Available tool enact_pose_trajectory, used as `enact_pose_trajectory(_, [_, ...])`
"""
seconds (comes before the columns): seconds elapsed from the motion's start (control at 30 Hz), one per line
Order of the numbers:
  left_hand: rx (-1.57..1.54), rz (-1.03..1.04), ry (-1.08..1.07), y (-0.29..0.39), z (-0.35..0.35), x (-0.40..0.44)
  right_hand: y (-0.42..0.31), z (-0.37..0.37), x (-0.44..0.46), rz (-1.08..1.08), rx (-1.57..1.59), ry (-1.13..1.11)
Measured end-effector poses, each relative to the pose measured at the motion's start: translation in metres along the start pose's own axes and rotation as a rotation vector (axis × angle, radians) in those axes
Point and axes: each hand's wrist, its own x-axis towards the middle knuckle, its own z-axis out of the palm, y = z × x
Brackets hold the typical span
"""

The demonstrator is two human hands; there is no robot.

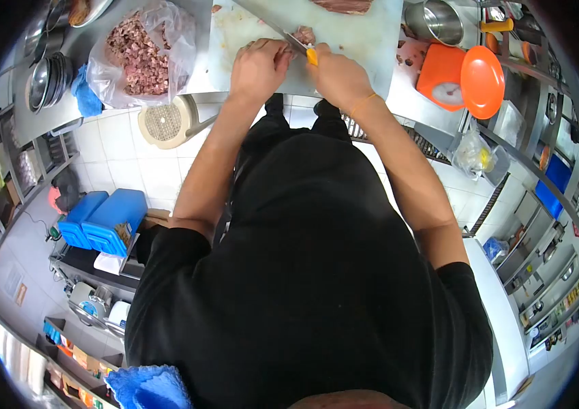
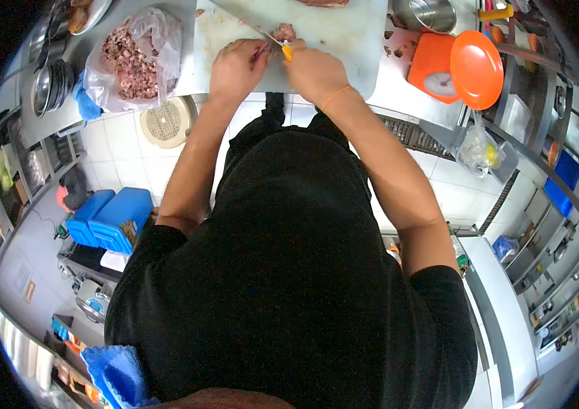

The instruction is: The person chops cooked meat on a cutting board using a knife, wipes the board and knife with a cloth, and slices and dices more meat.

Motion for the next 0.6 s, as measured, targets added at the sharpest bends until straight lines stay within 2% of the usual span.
enact_pose_trajectory(0.33, [0.073,0.018,-0.001,-0.008,0.0,-0.002,0.0,-0.02,-0.074,0.084,-0.082,-0.085])
enact_pose_trajectory(0.6, [0.101,0.046,0.011,-0.009,0.004,-0.004,0.009,0.025,-0.042,0.075,-0.019,-0.04])
